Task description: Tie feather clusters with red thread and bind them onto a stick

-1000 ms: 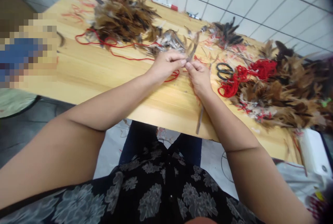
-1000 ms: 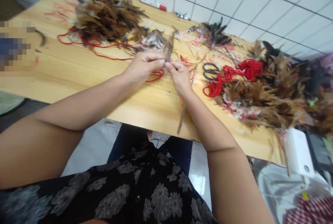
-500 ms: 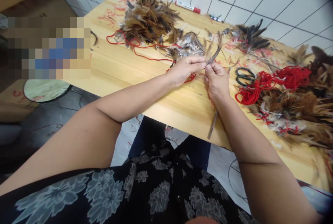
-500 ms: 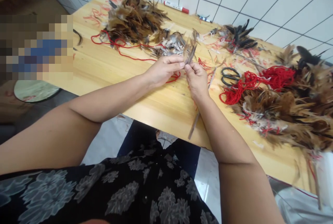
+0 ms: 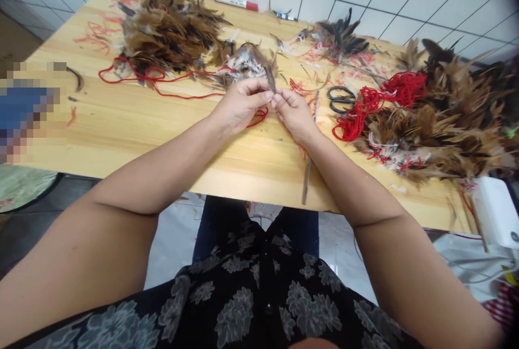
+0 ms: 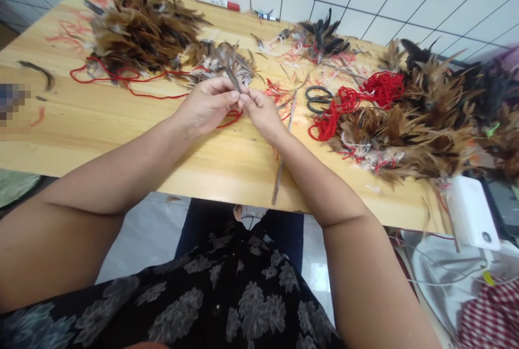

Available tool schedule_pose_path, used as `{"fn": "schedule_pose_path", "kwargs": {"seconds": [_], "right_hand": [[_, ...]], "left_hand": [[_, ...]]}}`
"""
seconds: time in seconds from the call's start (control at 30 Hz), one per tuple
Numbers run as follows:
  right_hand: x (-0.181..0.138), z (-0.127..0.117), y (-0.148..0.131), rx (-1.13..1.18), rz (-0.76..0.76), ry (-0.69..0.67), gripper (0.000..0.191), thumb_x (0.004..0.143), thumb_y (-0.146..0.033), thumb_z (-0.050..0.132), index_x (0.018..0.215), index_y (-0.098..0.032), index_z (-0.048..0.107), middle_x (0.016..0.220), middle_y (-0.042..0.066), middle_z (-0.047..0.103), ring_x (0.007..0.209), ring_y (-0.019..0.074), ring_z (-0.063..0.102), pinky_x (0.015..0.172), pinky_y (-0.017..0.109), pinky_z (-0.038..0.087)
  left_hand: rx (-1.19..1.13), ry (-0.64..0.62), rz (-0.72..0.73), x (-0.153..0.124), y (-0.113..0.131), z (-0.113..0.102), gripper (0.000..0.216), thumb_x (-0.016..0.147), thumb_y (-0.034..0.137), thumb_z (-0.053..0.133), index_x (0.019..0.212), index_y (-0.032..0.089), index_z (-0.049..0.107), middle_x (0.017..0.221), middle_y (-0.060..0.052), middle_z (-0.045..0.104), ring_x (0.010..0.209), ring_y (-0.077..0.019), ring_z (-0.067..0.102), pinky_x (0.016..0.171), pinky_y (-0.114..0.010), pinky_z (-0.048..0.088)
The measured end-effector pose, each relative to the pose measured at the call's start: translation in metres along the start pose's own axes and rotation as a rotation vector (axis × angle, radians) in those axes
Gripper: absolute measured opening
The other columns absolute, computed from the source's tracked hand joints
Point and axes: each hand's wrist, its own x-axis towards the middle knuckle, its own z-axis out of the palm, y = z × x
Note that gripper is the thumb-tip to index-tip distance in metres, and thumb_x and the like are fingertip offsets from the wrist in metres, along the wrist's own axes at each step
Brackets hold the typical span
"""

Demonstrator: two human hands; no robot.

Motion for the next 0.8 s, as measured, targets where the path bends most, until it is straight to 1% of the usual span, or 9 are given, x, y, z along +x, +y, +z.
{"fn": "schedule_pose_path", "kwargs": {"seconds": [0.07, 0.13, 0.27, 0.4, 0.47, 0.53, 0.67, 0.73, 0.8], "right_hand": [[-0.001, -0.001, 0.002, -0.01, -0.009, 0.006, 0.061, 0.105, -0.082, 0.07, 0.09, -0.023, 0.064, 0.082, 0.0, 0.061, 0.092, 0.0185, 0.067, 0.091, 0.033, 0.063], [0.001, -0.003, 0.005, -0.023, -0.046, 0.048, 0.061, 0.102, -0.082, 0.074, 0.093, -0.023, 0.066, 0.087, 0.001, 0.066, 0.094, 0.0186, 0.068, 0.093, 0.034, 0.063], [0.008, -0.014, 0.013, -0.058, -0.106, 0.156, 0.061, 0.098, -0.083, 0.078, 0.104, -0.023, 0.071, 0.097, 0.002, 0.074, 0.091, 0.0172, 0.065, 0.091, 0.034, 0.061], [0.011, -0.02, 0.016, -0.051, -0.115, 0.161, 0.063, 0.094, -0.082, 0.083, 0.114, -0.023, 0.077, 0.097, 0.002, 0.075, 0.087, 0.0169, 0.063, 0.088, 0.034, 0.059], [0.011, -0.02, 0.013, -0.027, -0.103, 0.13, 0.065, 0.088, -0.084, 0.087, 0.11, -0.023, 0.078, 0.094, 0.001, 0.073, 0.088, 0.0175, 0.063, 0.088, 0.035, 0.059], [0.01, -0.017, 0.009, -0.007, -0.101, 0.098, 0.065, 0.083, -0.085, 0.091, 0.099, -0.023, 0.076, 0.089, 0.0, 0.07, 0.088, 0.0178, 0.063, 0.09, 0.036, 0.057], [0.006, -0.013, -0.002, -0.001, -0.105, 0.097, 0.074, 0.077, -0.091, 0.09, 0.073, -0.023, 0.063, 0.081, -0.001, 0.06, 0.087, 0.0173, 0.06, 0.089, 0.035, 0.051], [0.003, -0.012, -0.008, 0.021, -0.091, 0.093, 0.077, 0.077, -0.093, 0.089, 0.069, -0.023, 0.058, 0.079, -0.001, 0.058, 0.086, 0.0167, 0.058, 0.086, 0.034, 0.049], [-0.001, -0.012, -0.014, 0.058, -0.076, 0.079, 0.077, 0.078, -0.093, 0.088, 0.068, -0.023, 0.056, 0.074, -0.002, 0.054, 0.081, 0.015, 0.055, 0.08, 0.031, 0.046]], "left_hand": [[-0.006, 0.018, -0.007, 0.0, 0.001, 0.0, 0.031, 0.097, 0.013, 0.101, 0.083, 0.017, 0.074, 0.081, 0.001, 0.074, 0.071, -0.0138, 0.071, 0.078, -0.025, 0.065], [-0.008, 0.032, -0.005, 0.0, 0.003, -0.001, 0.033, 0.097, 0.015, 0.101, 0.08, 0.017, 0.073, 0.082, 0.0, 0.074, 0.07, -0.0118, 0.068, 0.072, -0.021, 0.061], [0.018, 0.026, -0.03, -0.002, 0.004, -0.003, 0.034, 0.098, 0.01, 0.095, 0.074, 0.016, 0.071, 0.075, -0.001, 0.071, 0.064, -0.0099, 0.063, 0.061, -0.016, 0.051], [0.059, -0.008, -0.049, -0.003, 0.002, -0.002, 0.032, 0.095, 0.005, 0.091, 0.073, 0.015, 0.071, 0.069, -0.002, 0.069, 0.06, -0.0094, 0.059, 0.059, -0.015, 0.048], [0.064, -0.005, -0.043, -0.003, 0.001, -0.002, 0.031, 0.092, 0.001, 0.089, 0.071, 0.015, 0.07, 0.067, -0.001, 0.068, 0.058, -0.0093, 0.057, 0.058, -0.016, 0.048], [0.063, -0.004, -0.05, -0.003, 0.0, -0.002, 0.028, 0.089, 0.0, 0.087, 0.072, 0.015, 0.071, 0.066, -0.001, 0.067, 0.058, -0.0094, 0.057, 0.058, -0.016, 0.047], [0.055, -0.024, -0.059, -0.002, -0.003, -0.001, 0.026, 0.081, 0.002, 0.091, 0.074, 0.016, 0.07, 0.066, 0.001, 0.065, 0.058, -0.01, 0.057, 0.059, -0.017, 0.047], [0.062, -0.047, -0.042, -0.003, -0.005, 0.0, 0.027, 0.078, 0.006, 0.094, 0.076, 0.017, 0.07, 0.068, 0.002, 0.065, 0.06, -0.0107, 0.057, 0.061, -0.019, 0.047], [0.104, -0.074, -0.011, -0.002, -0.006, -0.002, 0.023, 0.079, 0.011, 0.096, 0.08, 0.017, 0.073, 0.073, 0.001, 0.068, 0.065, -0.0122, 0.059, 0.065, -0.021, 0.049]]}}
